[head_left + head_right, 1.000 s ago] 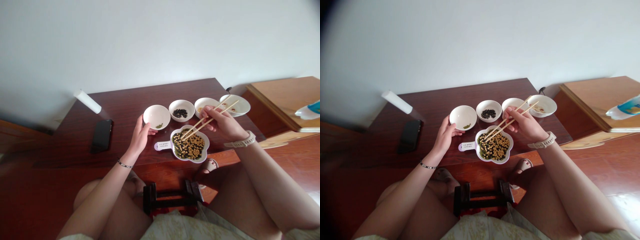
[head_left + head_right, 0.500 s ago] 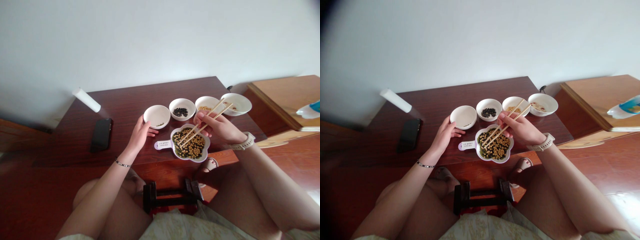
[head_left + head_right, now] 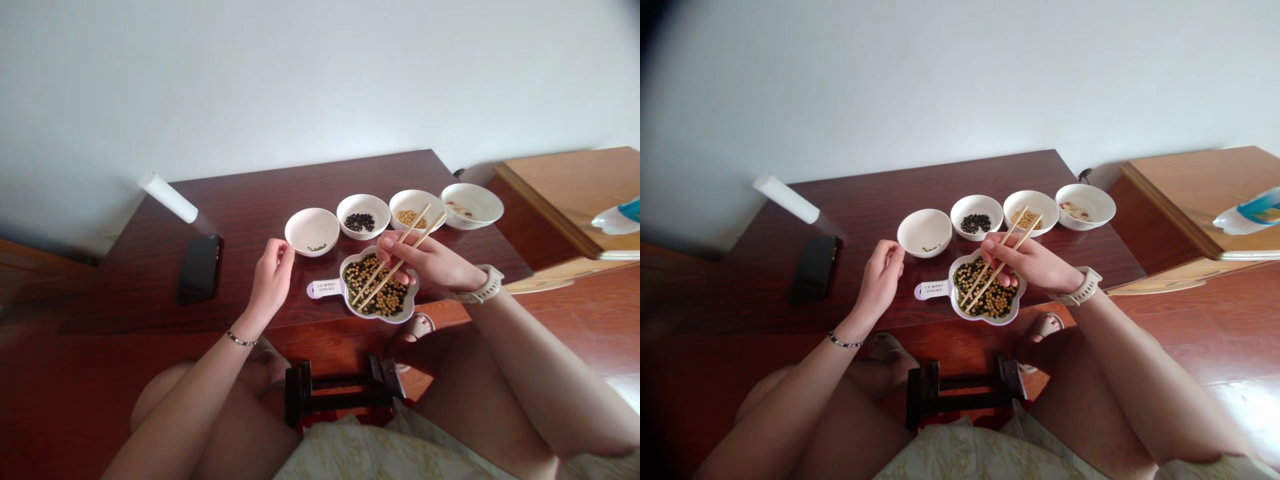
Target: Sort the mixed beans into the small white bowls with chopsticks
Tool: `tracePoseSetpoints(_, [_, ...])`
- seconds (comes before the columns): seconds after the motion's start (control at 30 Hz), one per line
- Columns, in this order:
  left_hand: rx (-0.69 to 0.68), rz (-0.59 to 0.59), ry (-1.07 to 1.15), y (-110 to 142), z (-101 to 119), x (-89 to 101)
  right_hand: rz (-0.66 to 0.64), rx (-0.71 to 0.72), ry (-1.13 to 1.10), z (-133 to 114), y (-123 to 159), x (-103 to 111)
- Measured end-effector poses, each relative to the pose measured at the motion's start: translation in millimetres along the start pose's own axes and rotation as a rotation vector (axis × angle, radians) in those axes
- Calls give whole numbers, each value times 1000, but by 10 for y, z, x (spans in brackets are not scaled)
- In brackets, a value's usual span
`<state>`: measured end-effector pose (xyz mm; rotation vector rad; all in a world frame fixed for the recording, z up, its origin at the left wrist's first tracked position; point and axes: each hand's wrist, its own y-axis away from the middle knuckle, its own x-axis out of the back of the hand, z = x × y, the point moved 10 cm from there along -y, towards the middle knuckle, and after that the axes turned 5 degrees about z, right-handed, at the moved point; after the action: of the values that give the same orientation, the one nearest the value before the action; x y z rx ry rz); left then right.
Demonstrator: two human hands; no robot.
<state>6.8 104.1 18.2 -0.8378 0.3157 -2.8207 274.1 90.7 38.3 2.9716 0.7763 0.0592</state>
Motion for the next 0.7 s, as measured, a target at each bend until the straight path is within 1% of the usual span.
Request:
tracePoseSetpoints(0.1, [-109,-104,-89,73,177,-68,-9,2,22,-11,7,-13])
tracePoseSetpoints(0.23, [-253,-181,-222,183,352,-170,-11,13,28,-25,8,-17])
tracePoseSetpoints(0.3, [-328,-263,-247,251,418,-267,-2,16,35,-22,7,-12])
tracePoseSetpoints(0.4, [-431,-419,-285,367,485,-421,14,27,37,-19,7,-6])
tracePoseSetpoints(0.5, [-479,-501,-328,427,499,-487,37,51,12,-38,6,1])
tracePoseSetpoints(0.7, [-491,-533,-347,437,494,-502,1,27,22,-28,4,-59])
